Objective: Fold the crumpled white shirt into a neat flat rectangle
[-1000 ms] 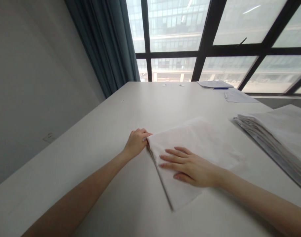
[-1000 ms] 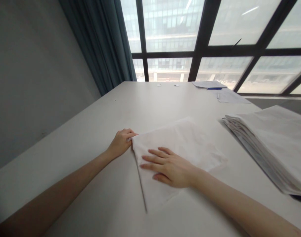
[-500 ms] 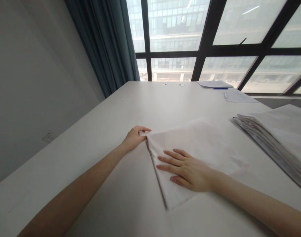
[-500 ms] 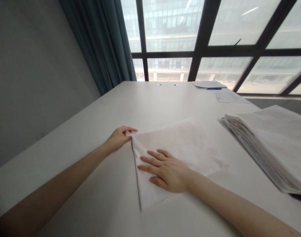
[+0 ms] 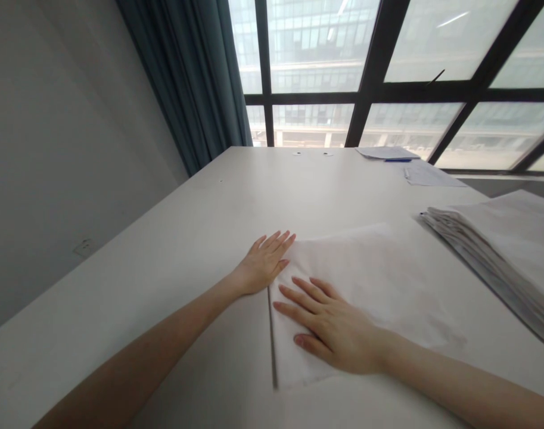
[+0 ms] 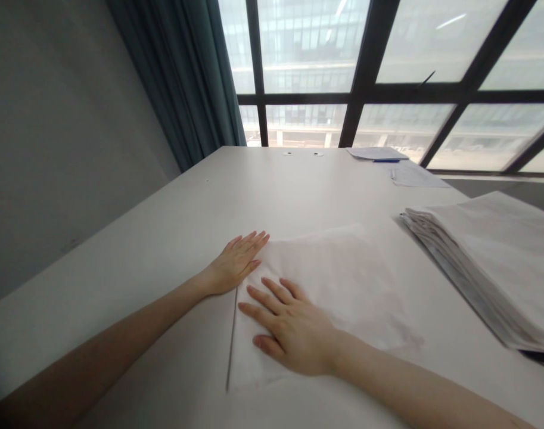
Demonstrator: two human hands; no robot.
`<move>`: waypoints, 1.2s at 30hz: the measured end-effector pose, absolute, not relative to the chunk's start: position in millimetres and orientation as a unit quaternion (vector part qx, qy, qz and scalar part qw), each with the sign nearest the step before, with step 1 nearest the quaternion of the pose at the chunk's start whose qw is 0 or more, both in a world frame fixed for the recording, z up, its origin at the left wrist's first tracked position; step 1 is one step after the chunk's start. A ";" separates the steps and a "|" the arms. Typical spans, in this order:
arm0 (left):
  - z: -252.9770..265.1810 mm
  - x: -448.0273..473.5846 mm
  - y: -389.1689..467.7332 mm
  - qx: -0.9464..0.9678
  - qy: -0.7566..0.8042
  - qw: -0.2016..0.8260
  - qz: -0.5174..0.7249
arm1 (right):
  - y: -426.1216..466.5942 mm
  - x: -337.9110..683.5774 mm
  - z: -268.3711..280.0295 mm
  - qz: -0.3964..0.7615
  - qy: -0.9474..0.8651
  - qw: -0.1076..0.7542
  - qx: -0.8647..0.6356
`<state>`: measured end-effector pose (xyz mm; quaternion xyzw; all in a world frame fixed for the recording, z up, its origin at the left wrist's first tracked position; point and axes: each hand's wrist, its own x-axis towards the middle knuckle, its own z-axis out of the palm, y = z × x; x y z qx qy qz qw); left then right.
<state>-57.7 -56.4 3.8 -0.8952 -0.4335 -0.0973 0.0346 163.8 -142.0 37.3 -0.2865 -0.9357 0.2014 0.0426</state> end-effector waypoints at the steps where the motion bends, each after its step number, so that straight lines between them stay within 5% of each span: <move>1: 2.3 -58.8 -55.4 -0.893 -0.439 0.037 -0.090 | -142.5 162.9 38.6 0.209 -0.933 0.043 -0.288; 7: 3.3 -59.9 -54.8 -0.886 -0.460 0.027 -0.053 | -119.4 183.6 57.1 0.317 -0.907 0.105 -0.255; 11: 6.8 -61.8 -56.7 -0.886 -0.463 -0.013 -0.026 | -74.1 226.9 60.9 0.116 -0.894 0.213 -0.377; 17: 8.4 -63.8 -56.2 -0.886 -0.460 -0.042 -0.028 | -20.2 268.7 41.9 -0.030 -0.843 0.097 -0.529; 24: 25.2 -63.1 -61.5 -0.891 -0.448 -0.075 0.027 | -46.9 263.1 41.1 -0.098 -0.844 0.040 -0.526; 36: 41.5 -22.8 -49.3 -0.884 -0.459 -0.067 -0.061 | -44.5 230.1 65.3 0.116 -0.871 0.001 -0.478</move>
